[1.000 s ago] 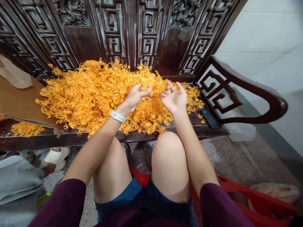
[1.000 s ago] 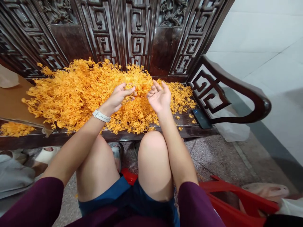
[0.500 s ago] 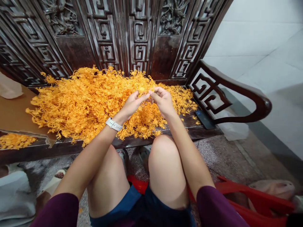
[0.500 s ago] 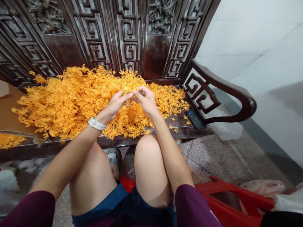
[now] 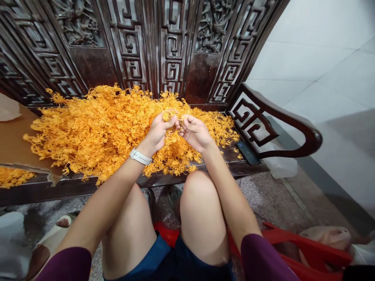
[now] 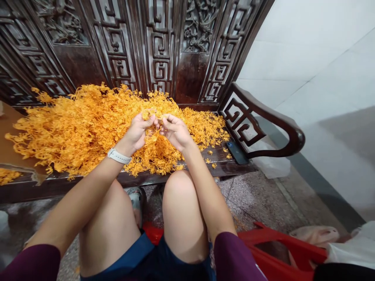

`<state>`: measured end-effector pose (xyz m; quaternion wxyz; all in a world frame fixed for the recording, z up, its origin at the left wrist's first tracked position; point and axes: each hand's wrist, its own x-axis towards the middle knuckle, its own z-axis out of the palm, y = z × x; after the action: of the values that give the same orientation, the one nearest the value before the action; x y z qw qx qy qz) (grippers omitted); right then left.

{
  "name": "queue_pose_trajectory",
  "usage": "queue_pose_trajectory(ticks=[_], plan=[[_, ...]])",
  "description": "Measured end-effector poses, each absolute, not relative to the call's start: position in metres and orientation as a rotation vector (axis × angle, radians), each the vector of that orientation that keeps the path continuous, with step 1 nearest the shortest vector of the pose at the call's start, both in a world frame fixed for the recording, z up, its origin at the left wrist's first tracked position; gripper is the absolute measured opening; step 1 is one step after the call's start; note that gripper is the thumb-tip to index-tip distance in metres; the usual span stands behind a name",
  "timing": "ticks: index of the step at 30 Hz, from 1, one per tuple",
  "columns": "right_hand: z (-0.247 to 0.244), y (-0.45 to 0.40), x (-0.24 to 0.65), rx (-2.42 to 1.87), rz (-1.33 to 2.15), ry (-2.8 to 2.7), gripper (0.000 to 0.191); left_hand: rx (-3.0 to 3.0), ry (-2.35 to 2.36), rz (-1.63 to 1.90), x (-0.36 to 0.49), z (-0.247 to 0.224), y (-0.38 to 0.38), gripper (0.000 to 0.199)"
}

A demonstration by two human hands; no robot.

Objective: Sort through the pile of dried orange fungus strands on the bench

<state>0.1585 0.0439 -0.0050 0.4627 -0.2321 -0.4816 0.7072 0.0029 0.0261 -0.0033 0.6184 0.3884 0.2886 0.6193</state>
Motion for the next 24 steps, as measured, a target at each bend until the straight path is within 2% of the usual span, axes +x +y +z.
queue_pose_trajectory(ticks=[4, 19, 24], plan=[[-0.004, 0.043, 0.155, -0.495, 1.770, -1.173, 0.037, 0.793, 0.624, 1.392, 0.005, 0.003, 0.021, 0.029], [-0.019, 0.048, 0.156, -0.308, 1.668, -1.253, 0.050, 0.904, 0.517, 1.362, 0.003, 0.003, 0.013, 0.025], [-0.008, 0.039, 0.156, 0.039, 1.689, -1.089, 0.048, 0.810, 0.420, 1.508, -0.001, 0.006, 0.019, 0.021]])
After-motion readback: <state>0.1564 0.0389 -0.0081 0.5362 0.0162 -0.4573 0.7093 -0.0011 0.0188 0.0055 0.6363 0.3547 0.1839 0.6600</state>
